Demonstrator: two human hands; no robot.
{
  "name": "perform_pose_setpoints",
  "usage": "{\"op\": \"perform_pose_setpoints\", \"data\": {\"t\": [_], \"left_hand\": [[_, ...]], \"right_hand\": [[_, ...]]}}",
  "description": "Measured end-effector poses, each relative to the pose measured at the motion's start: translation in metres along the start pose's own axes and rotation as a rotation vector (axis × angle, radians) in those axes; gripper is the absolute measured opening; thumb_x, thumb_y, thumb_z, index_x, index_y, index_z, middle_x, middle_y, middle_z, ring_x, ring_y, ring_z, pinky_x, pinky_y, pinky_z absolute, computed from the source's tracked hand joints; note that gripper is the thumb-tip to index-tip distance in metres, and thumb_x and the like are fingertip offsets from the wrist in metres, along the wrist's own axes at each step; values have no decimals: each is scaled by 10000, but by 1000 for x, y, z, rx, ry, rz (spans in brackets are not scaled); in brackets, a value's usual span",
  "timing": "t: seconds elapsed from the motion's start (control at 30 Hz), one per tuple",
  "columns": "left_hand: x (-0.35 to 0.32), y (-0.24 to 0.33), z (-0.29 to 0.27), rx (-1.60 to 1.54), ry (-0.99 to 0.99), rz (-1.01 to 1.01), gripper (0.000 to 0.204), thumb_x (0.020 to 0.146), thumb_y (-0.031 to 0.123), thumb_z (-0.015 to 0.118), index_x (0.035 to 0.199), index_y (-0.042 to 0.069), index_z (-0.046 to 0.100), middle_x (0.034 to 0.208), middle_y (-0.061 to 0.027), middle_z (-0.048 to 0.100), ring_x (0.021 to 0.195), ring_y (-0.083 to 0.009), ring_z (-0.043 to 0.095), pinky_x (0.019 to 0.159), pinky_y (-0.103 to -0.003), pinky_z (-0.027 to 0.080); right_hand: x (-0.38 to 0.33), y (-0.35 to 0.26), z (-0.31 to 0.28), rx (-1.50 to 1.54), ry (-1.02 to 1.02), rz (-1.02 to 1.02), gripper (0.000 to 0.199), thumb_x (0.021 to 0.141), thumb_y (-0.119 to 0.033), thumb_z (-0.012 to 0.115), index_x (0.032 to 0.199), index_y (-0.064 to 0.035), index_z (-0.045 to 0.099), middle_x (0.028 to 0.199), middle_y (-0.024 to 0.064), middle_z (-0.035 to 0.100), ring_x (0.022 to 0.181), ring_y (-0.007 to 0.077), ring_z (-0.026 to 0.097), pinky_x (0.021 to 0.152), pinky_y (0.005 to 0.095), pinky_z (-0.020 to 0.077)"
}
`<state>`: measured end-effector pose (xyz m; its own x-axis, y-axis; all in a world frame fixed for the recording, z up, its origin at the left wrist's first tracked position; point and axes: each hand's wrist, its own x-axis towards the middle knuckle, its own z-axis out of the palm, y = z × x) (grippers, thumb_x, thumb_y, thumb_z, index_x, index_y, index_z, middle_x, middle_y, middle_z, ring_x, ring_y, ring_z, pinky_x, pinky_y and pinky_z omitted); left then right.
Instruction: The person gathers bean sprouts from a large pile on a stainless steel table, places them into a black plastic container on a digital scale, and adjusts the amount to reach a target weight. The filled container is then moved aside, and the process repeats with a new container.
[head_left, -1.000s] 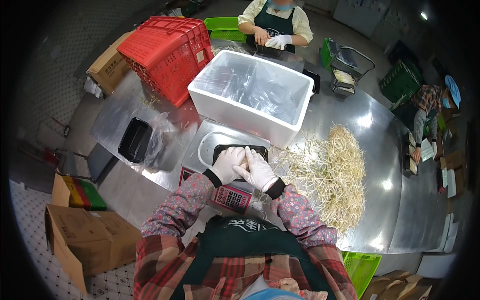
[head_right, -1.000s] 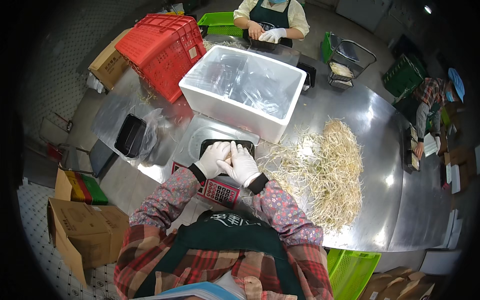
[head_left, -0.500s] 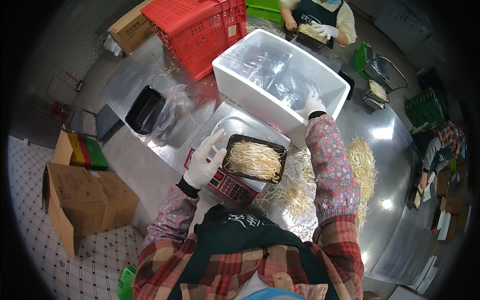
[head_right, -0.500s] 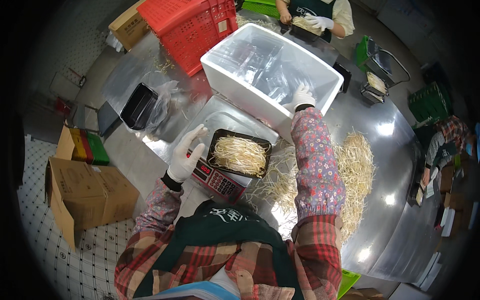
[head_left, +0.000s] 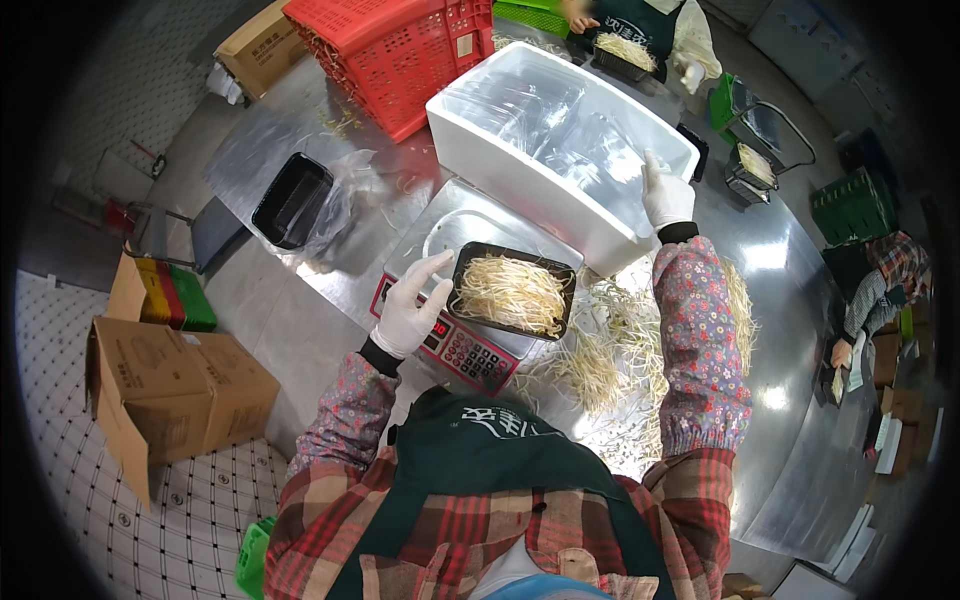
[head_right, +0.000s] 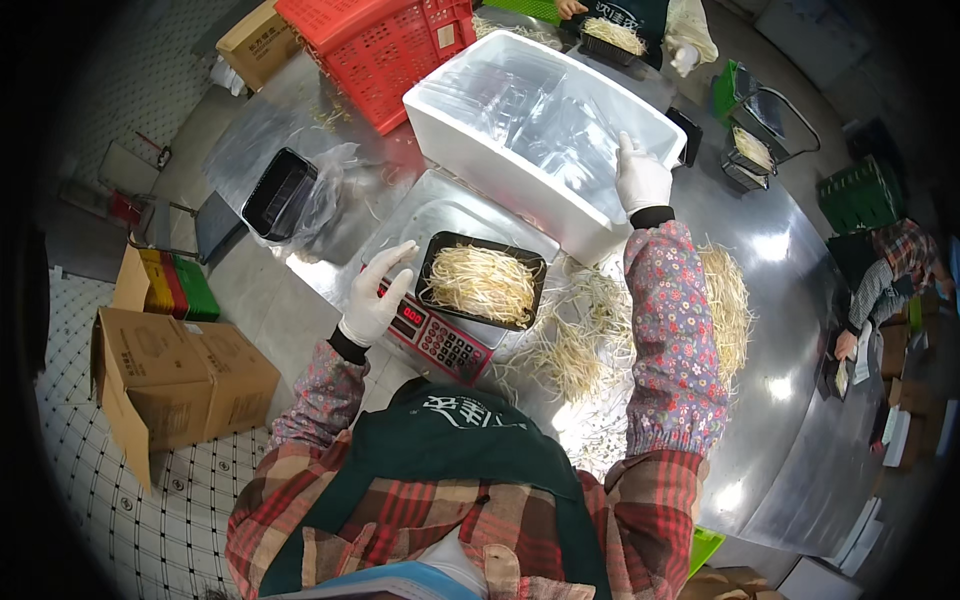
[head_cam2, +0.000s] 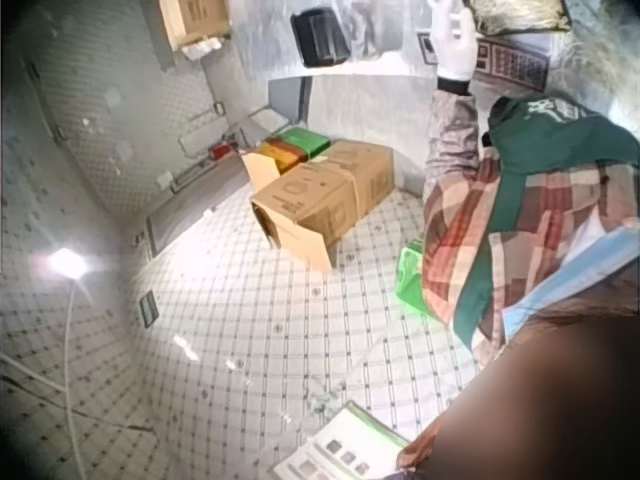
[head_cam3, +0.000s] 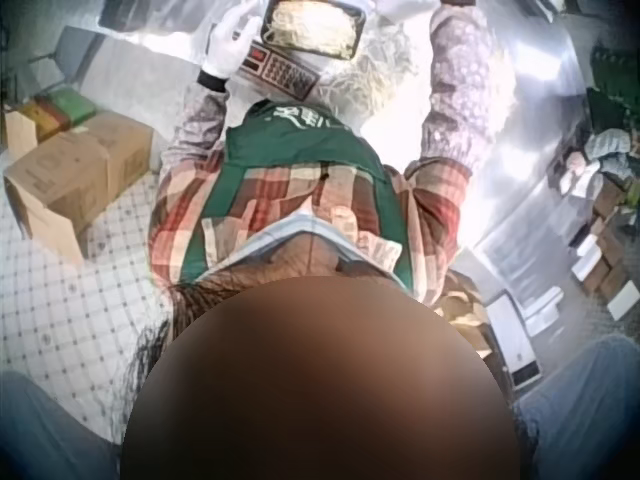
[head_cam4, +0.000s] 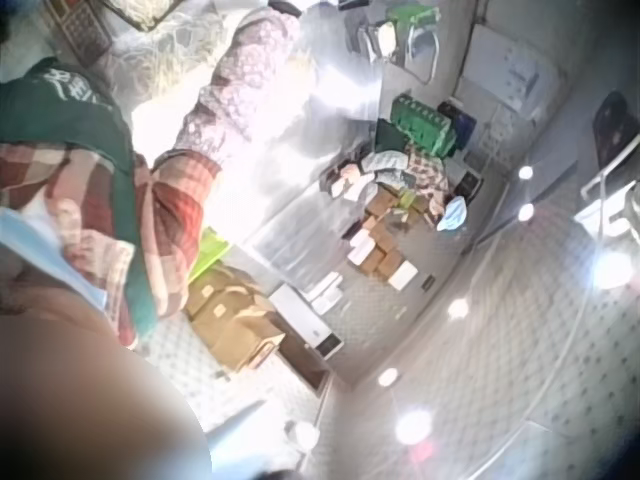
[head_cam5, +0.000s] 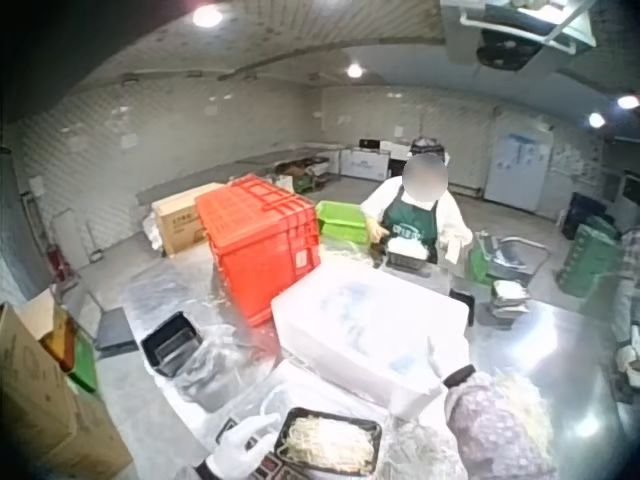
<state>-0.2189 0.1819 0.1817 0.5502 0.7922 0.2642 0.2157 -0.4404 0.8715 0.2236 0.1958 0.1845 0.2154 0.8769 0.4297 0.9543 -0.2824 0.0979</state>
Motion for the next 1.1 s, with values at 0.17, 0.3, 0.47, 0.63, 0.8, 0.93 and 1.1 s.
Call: {"op": "perform_pose_setpoints", "data": {"t": [0.17,0.3,0.47,0.63,0.8,0.93,1.1], "left_hand": [[2,3,-12,-106,20,-12,374,979,110,553,1332,-11,527,1252,-135,616,1174,-197,580,1026,-310,426],[-2,4,-20,-371,101,-69,388,995,213,577,1320,4,542,1206,-104,637,1096,-163,614,928,-281,488],[0,21,-42,-620,86,-220,516,1007,386,524,1339,-10,514,1226,-147,631,1037,-209,650,794,-302,556],[-1,29,-45,-692,78,-178,531,1009,425,500,1331,4,527,1209,-140,642,1000,-193,658,761,-286,555],[-9,22,-55,-794,73,-251,635,978,502,517,1386,18,460,1276,-158,587,1047,-233,648,782,-356,590],[-1,37,-49,-1314,-20,-345,829,911,597,558,1486,62,292,1377,-193,495,1129,-316,615,788,-397,609],[-4,39,-48,-1137,24,-302,584,878,101,548,1429,68,358,1357,-188,514,1031,-330,662,655,-378,631]], "right_hand": [[-9,-5,-31,250,3,159,201,897,-307,607,987,-166,718,921,79,706,841,301,679,737,407,535],[-21,-18,-46,408,89,232,172,856,-312,682,906,-154,726,876,62,716,821,256,693,725,366,537],[-27,-49,-76,497,454,-53,125,827,-242,746,833,-144,669,795,12,674,742,188,674,654,307,515],[-34,-50,-66,305,159,56,157,795,-300,755,820,-156,698,823,33,616,872,243,620,739,373,501],[-51,-67,-94,365,445,-88,114,800,-213,759,827,-146,671,769,12,596,751,216,596,679,358,457],[-82,-137,-161,574,508,-613,135,756,-174,768,804,-122,652,771,7,554,711,237,548,638,376,456],[-101,-166,-187,735,137,-924,314,719,-343,805,922,-134,691,973,27,604,1025,272,551,942,433,404]]}}
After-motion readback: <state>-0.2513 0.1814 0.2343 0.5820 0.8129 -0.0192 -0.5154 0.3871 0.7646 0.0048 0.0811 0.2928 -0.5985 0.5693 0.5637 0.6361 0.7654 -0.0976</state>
